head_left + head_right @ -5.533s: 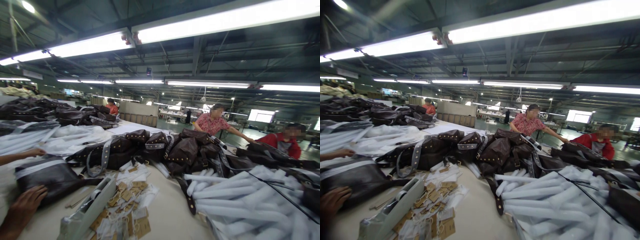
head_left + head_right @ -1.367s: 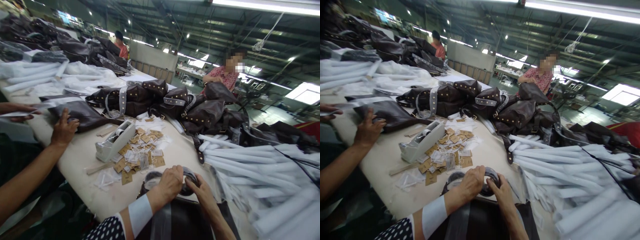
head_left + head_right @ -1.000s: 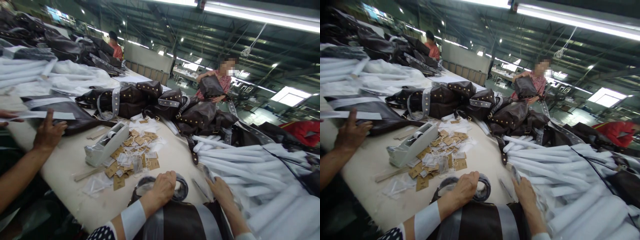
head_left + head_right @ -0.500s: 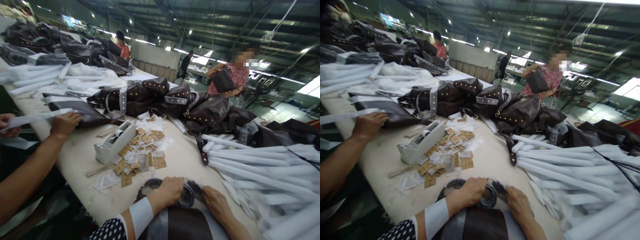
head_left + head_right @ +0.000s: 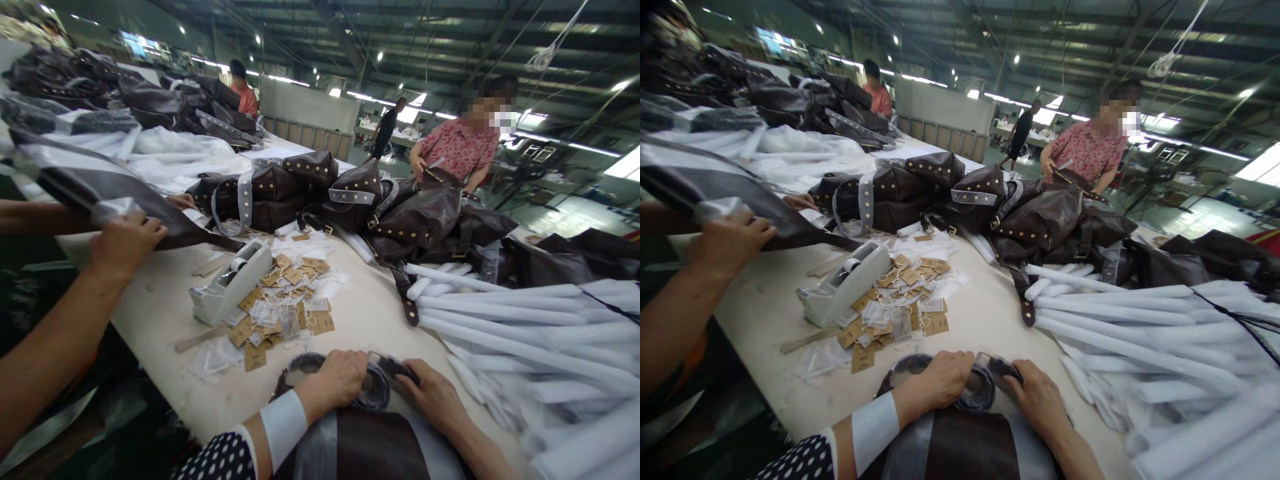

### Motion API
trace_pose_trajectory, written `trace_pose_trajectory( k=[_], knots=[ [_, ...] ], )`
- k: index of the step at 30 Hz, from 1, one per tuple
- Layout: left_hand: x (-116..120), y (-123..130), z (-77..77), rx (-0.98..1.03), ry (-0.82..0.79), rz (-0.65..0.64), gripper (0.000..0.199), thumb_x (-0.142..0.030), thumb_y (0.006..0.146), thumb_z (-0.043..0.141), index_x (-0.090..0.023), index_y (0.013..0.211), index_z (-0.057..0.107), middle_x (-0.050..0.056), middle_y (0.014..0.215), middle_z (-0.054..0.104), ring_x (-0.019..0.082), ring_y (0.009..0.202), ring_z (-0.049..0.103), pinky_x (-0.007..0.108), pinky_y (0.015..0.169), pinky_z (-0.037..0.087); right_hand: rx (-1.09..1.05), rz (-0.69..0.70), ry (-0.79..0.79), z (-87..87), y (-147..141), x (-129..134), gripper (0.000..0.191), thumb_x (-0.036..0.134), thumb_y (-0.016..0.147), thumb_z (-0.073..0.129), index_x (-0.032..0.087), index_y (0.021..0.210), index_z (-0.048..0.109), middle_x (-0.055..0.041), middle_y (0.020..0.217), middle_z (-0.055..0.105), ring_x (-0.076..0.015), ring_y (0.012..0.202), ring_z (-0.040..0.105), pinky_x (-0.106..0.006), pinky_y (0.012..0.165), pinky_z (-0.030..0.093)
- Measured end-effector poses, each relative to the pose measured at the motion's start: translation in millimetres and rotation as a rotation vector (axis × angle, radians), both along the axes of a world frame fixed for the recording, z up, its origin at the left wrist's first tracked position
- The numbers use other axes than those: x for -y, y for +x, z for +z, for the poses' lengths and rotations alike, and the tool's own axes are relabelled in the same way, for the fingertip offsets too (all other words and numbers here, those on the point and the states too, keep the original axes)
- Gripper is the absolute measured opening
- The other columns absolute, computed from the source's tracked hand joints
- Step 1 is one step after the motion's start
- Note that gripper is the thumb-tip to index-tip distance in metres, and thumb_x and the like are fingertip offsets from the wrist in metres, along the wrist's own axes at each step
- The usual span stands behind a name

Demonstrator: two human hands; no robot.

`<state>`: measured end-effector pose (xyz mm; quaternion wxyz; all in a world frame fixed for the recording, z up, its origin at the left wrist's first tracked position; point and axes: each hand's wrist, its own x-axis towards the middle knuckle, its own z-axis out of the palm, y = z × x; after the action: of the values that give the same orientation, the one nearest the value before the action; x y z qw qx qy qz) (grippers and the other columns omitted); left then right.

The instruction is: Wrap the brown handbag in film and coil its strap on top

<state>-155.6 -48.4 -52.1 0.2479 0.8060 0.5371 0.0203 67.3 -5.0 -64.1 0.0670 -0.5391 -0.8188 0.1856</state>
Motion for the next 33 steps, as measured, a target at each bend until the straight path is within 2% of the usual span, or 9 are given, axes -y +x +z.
trace_pose_trajectory(
  k=[4, 8, 14, 17, 20, 23, 26, 31, 33],
  knots=[
    [0.3, 0.3, 0.5, -0.014, 0.0, -0.002, 0.026, -0.009, 0.082, 0.039, -0.011, 0.106, 0.049, 0.012, 0.095, 0.063, 0.023, 0.088, 0.061, 0.032, 0.074, 0.048, 0.006, -0.004, -0.006, -1.9, -3.9, -5.2, 0.025, 0.04, 0.082, 0.045, 0.024, 0.085, 0.063, -0.0064, 0.088, 0.068, -0.0242, 0.083, 0.064, -0.035, 0.075, 0.047],
    [0.7, -0.1, -1.7, -0.013, 0.024, -0.015, 0.027, -0.01, 0.082, 0.038, -0.01, 0.107, 0.049, 0.013, 0.095, 0.063, 0.025, 0.087, 0.062, 0.033, 0.073, 0.049, -0.033, -0.039, 0.006, -1.0, -7.7, -5.9, 0.025, 0.038, 0.078, 0.048, 0.024, 0.093, 0.063, -0.0055, 0.093, 0.07, -0.0243, 0.086, 0.065, -0.035, 0.078, 0.048],
    [-0.4, 0.1, -7.2, -0.022, 0.078, -0.048, 0.026, -0.01, 0.082, 0.038, -0.01, 0.106, 0.05, 0.013, 0.092, 0.064, 0.026, 0.082, 0.062, 0.034, 0.066, 0.048, 0.033, 0.041, 0.025, -3.9, -7.1, -8.2, 0.018, 0.036, 0.08, 0.046, 0.024, 0.08, 0.06, -0.0034, 0.081, 0.067, -0.0209, 0.076, 0.065, -0.029, 0.067, 0.047],
    [0.8, 2.1, -8.5, -0.034, 0.121, -0.104, 0.025, -0.01, 0.084, 0.038, -0.008, 0.105, 0.051, 0.013, 0.091, 0.063, 0.026, 0.08, 0.062, 0.034, 0.063, 0.048, 0.047, 0.048, 0.099, -3.2, -12.4, -6.2, 0.02, 0.036, 0.081, 0.043, 0.024, 0.072, 0.056, -0.0034, 0.072, 0.064, -0.0209, 0.069, 0.063, -0.029, 0.063, 0.045],
    [4.3, 4.0, -7.9, -0.053, 0.182, -0.154, 0.033, -0.009, 0.087, 0.033, -0.004, 0.118, 0.044, 0.015, 0.093, 0.062, 0.026, 0.082, 0.062, 0.033, 0.064, 0.048, 0.023, 0.077, 0.2, -4.0, -20.4, -2.0, 0.026, 0.037, 0.085, 0.039, 0.023, 0.07, 0.055, -0.0038, 0.066, 0.062, -0.0205, 0.065, 0.062, -0.029, 0.06, 0.042],
    [6.2, 4.1, -6.6, -0.062, 0.266, -0.203, 0.05, -0.008, 0.089, 0.028, -0.002, 0.138, 0.018, 0.016, 0.094, 0.062, 0.026, 0.086, 0.063, 0.033, 0.065, 0.048, 0.004, 0.157, 0.313, -9.1, -25.3, 2.1, 0.033, 0.033, 0.09, 0.033, 0.022, 0.068, 0.054, -0.0043, 0.063, 0.06, -0.0188, 0.06, 0.06, -0.028, 0.057, 0.04],
    [2.2, 4.5, -7.3, -0.06, 0.316, -0.251, 0.06, -0.012, 0.091, 0.03, -0.002, 0.142, 0.0, 0.016, 0.093, 0.064, 0.027, 0.083, 0.064, 0.032, 0.06, 0.047, -0.019, 0.255, 0.447, -14.3, -24.7, 3.5, 0.036, 0.027, 0.093, 0.031, 0.02, 0.066, 0.054, -0.0037, 0.059, 0.057, -0.0169, 0.055, 0.056, -0.027, 0.055, 0.039],
    [-14.4, 8.5, -9.6, -0.033, 0.202, -0.314, 0.061, -0.015, 0.091, 0.03, 0.003, 0.141, -0.002, 0.018, 0.092, 0.067, 0.027, 0.086, 0.065, 0.033, 0.063, 0.047, -0.143, 0.417, 0.632, -22.9, -19.6, -3.9, 0.029, 0.021, 0.093, 0.037, 0.019, 0.073, 0.057, -0.0035, 0.062, 0.058, -0.0153, 0.055, 0.055, -0.026, 0.054, 0.042],
    [-19.8, 9.6, -8.7, -0.003, 0.152, -0.307, 0.055, -0.017, 0.091, 0.032, 0.0, 0.139, 0.01, 0.018, 0.095, 0.067, 0.027, 0.089, 0.065, 0.033, 0.064, 0.047, -0.185, 0.421, 0.629, -28.1, -20.5, -7.9, 0.028, 0.02, 0.092, 0.036, 0.02, 0.075, 0.058, -0.0042, 0.064, 0.06, -0.0157, 0.055, 0.055, -0.027, 0.054, 0.044]
  ],
)
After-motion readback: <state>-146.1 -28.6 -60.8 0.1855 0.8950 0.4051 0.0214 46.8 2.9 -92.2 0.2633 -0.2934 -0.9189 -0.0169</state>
